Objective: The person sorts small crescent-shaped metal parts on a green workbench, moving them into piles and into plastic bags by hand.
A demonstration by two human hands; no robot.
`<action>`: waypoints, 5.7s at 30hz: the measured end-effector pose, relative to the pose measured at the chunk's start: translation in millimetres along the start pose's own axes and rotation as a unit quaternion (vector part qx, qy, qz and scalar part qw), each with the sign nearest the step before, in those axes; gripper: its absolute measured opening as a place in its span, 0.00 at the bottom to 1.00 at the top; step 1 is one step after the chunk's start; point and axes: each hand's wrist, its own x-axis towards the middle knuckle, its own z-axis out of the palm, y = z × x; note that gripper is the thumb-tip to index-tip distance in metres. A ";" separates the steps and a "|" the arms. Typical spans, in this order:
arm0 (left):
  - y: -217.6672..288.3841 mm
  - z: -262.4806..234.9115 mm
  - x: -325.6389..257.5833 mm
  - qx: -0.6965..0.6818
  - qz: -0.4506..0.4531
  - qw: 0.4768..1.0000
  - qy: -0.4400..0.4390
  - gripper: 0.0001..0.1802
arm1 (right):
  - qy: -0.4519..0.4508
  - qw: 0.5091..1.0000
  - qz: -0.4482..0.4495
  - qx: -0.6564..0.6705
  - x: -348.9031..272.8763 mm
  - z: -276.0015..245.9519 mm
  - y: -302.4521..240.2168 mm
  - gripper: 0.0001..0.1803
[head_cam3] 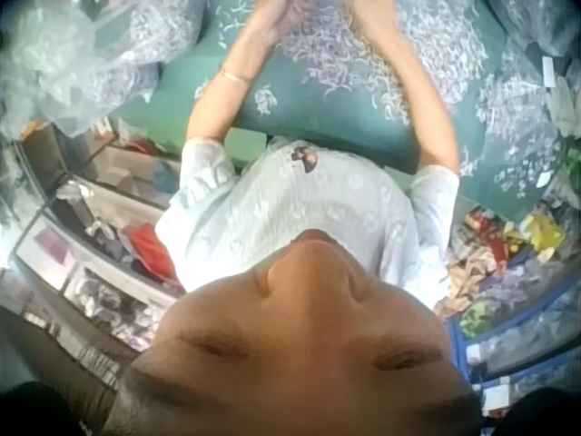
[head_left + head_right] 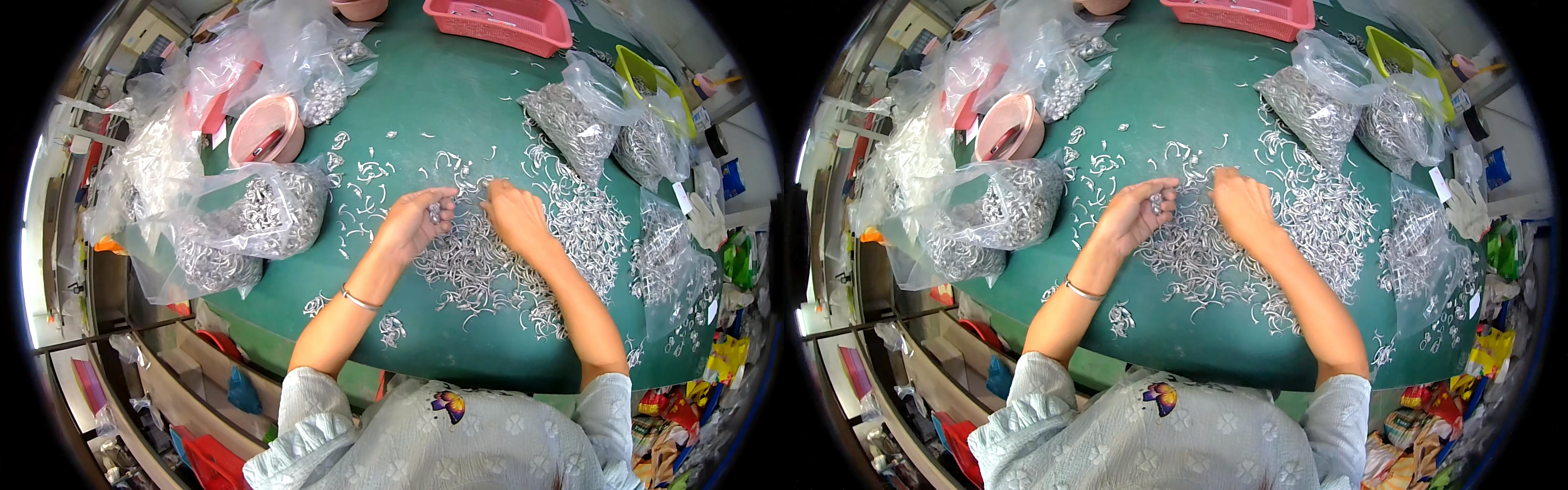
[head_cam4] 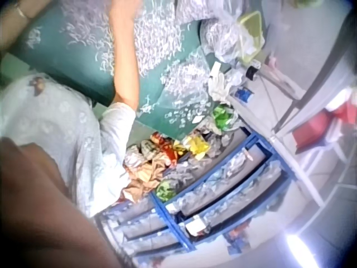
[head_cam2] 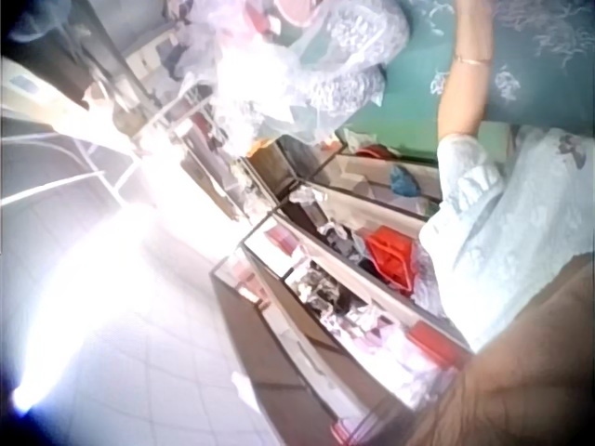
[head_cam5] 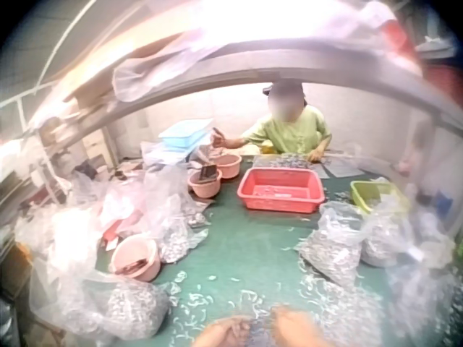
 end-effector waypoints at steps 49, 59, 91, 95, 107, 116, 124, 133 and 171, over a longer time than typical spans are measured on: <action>-57.6 -18.5 -116.1 -0.211 -0.041 0.975 0.048 0.19 | 0.059 0.986 -0.156 -0.009 -57.5 23.1 -47.1 0.11; -64.7 4.9 -113.0 -0.288 -0.043 0.957 0.004 0.18 | 0.119 0.943 -0.100 0.296 -92.7 -16.2 -76.7 0.11; 297.9 -87.4 146.0 -0.162 0.414 0.786 0.430 0.19 | 0.139 0.957 -0.028 0.252 -180.1 -18.7 -4.9 0.07; 324.8 -165.3 150.6 0.087 0.298 0.853 0.421 0.16 | 0.137 0.952 0.005 0.273 -187.2 -13.7 -1.2 0.06; 256.2 -36.6 121.1 0.135 0.545 0.665 0.492 0.19 | 0.149 0.979 0.040 0.131 -185.6 -8.8 1.2 0.26; -36.7 48.3 -36.6 0.674 0.304 0.657 -0.150 0.34 | 0.131 0.989 -0.039 0.054 -181.0 32.1 8.8 0.22; -104.2 38.4 -101.8 0.788 0.289 0.541 -0.057 0.29 | 0.262 0.953 -0.007 0.153 -182.4 13.8 38.4 0.12; -112.3 30.2 -83.0 0.610 0.368 0.701 0.022 0.13 | 0.145 0.974 -0.008 0.174 -234.1 -15.6 7.2 0.11; -128.6 31.1 -103.5 0.665 0.384 0.638 0.055 0.26 | 0.262 0.960 0.071 0.063 -206.3 18.3 -18.7 0.09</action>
